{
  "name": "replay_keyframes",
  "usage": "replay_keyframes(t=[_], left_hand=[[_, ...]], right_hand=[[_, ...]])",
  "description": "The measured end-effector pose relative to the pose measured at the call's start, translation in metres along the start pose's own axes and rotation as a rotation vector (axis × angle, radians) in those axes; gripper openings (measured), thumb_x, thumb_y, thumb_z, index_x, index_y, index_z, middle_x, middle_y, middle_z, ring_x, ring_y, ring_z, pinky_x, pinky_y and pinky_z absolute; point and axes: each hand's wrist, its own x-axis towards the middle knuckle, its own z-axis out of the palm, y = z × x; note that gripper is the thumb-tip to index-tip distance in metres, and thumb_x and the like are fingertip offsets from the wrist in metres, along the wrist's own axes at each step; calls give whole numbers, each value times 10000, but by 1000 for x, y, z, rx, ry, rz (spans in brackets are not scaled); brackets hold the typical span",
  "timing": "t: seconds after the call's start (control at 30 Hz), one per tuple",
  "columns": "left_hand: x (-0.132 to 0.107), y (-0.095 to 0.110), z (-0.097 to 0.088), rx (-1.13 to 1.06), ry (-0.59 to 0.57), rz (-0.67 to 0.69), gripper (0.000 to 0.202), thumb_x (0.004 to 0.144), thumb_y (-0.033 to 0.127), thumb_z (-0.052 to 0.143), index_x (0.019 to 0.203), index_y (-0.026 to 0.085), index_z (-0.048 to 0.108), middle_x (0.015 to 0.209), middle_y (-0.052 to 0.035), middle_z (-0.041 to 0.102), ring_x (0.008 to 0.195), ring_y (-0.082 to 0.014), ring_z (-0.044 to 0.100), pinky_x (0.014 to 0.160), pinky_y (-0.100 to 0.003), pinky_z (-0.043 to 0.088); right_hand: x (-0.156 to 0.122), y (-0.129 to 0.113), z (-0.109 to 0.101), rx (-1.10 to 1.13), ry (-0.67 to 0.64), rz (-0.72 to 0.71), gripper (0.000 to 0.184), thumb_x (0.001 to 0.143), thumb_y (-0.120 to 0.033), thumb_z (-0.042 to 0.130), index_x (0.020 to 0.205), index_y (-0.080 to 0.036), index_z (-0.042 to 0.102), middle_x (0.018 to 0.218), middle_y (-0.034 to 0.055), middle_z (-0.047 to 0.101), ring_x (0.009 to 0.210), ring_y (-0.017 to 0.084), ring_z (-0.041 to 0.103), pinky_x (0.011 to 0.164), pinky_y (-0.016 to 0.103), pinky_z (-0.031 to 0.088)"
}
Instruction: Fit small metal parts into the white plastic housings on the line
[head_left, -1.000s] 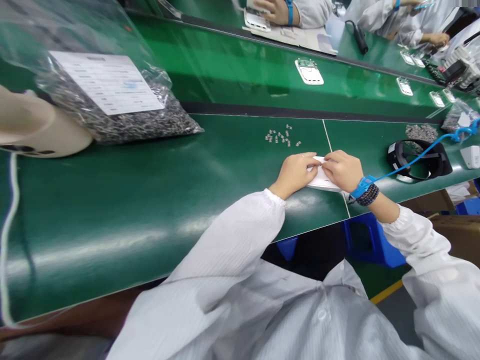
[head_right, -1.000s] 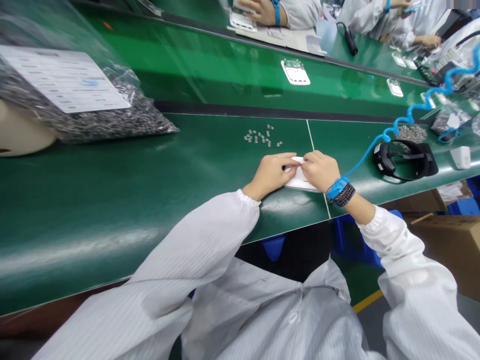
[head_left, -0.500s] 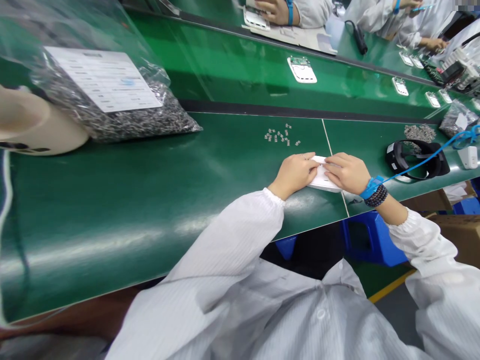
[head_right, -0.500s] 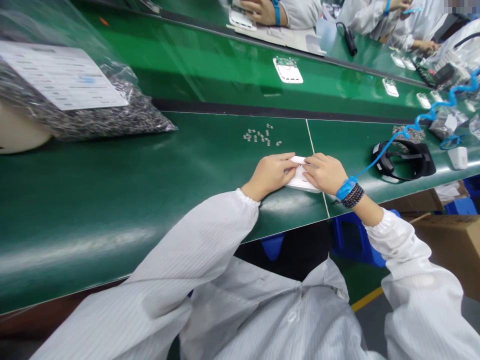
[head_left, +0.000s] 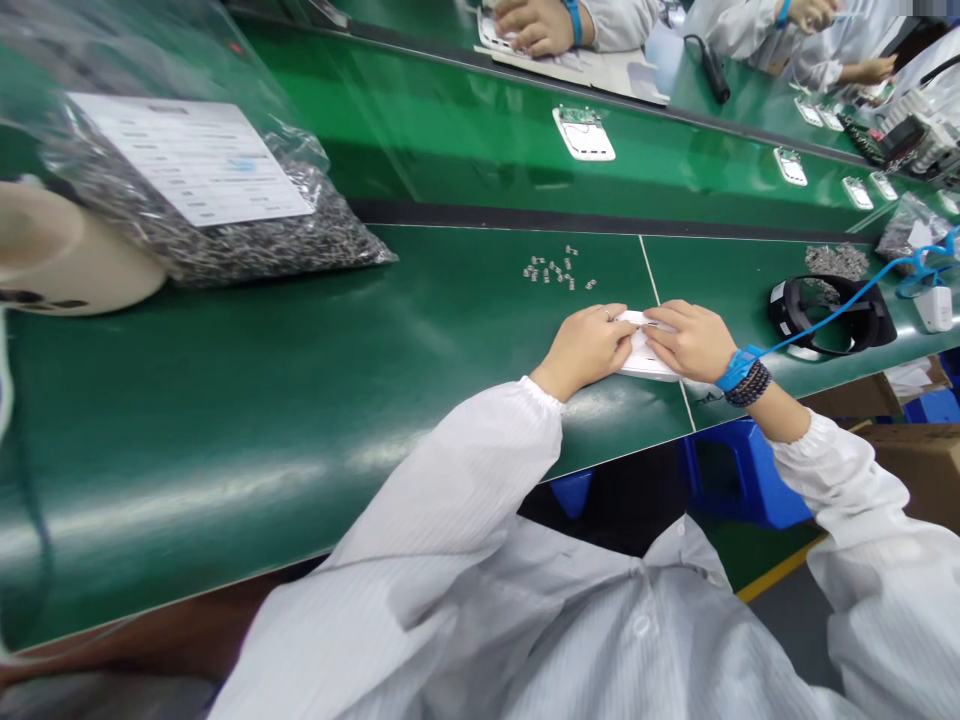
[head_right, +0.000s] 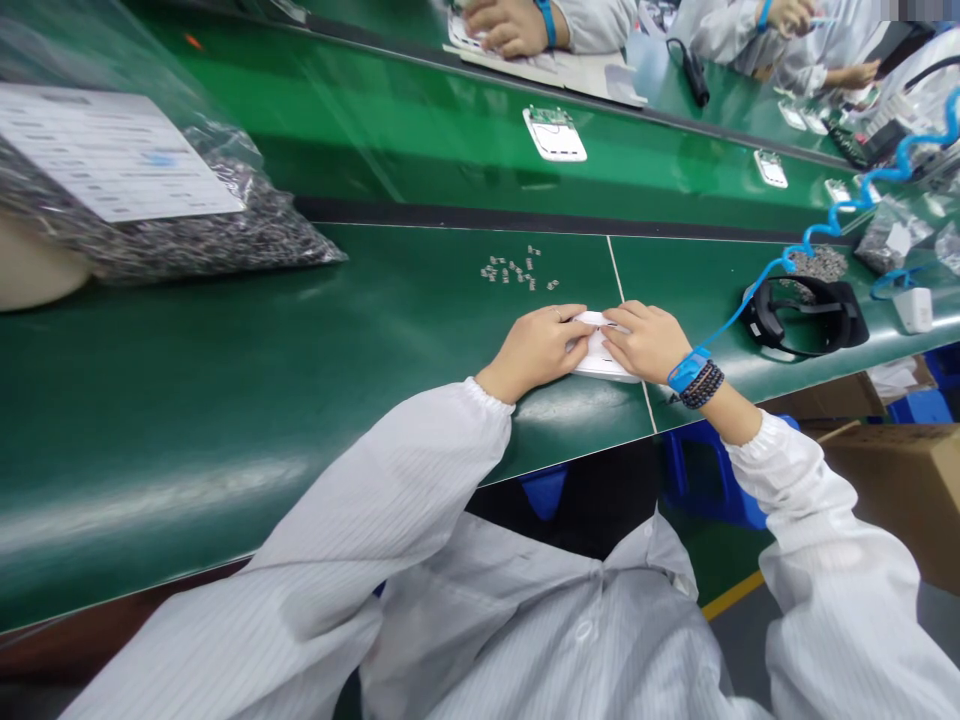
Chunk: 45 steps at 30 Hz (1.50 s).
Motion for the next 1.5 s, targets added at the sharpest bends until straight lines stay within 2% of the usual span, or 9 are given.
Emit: replay_keyframes(t=[0.23,0.53,0.63,0.7,0.77,0.87,0.97,1.13,1.5], left_hand=[[1,2,0,32,-24,-11,282,938,217,489,934,182,769,1056,-103,710,901,-238,667,769,-370,535],[0,2,1,4,-39,-32,279,925,218,500,963,179,774,1174,-125,702,983,-268,678,833,-409,559],[-1,2,1,-79,-13,-63,311,924,207,489,1088,204,754,1228,-108,701,1047,-258,677,899,-410,557],[-1,2,0,-161,11,-141,383,910,197,512,1252,202,684,1250,-91,705,1085,-248,674,949,-404,549],[-1,2,-2,-226,21,-241,459,886,198,552,1340,180,621,1251,-81,713,1107,-249,671,978,-401,541],[2,2,-4,-259,15,-314,408,864,203,597,1263,176,675,1236,-70,721,1132,-253,661,989,-394,530],[5,2,-2,-237,12,-327,298,882,220,607,1145,197,747,1183,-63,733,1097,-244,662,950,-382,533],[8,3,1,-161,6,-285,249,938,253,572,1054,210,788,1118,-69,747,1021,-242,666,877,-382,535],[9,9,0,-40,-22,-265,237,934,216,576,1008,205,801,1106,-85,748,986,-240,679,800,-351,537]], right_hand=[[-1,1,3,21,12,0,338,1032,-308,475,1113,-164,769,1255,133,693,1089,277,585,846,407,479],[3,-3,1,50,-5,42,346,1031,-309,456,1060,-166,770,1240,137,695,1061,272,601,814,397,474],[2,-2,3,121,12,58,326,1012,-287,467,1094,-171,760,1246,127,701,1074,274,616,862,415,504],[-1,1,9,216,63,98,335,998,-275,463,1156,-180,743,1243,110,709,1101,267,629,926,425,520],[-4,5,16,326,135,173,363,979,-269,463,1217,-177,720,1234,98,719,1128,257,641,984,426,526],[-6,9,27,447,189,275,403,935,-282,490,1261,-169,700,1239,92,725,1149,257,655,1025,443,526],[-5,9,31,500,170,307,419,912,-305,509,1266,-189,699,1247,77,726,1161,262,659,1044,466,517],[-2,7,28,522,134,298,407,910,-314,509,1249,-206,708,1239,64,729,1157,259,659,1047,465,512],[1,5,27,479,122,294,370,901,-312,544,1200,-194,729,1207,79,736,1143,263,663,1035,443,518]])
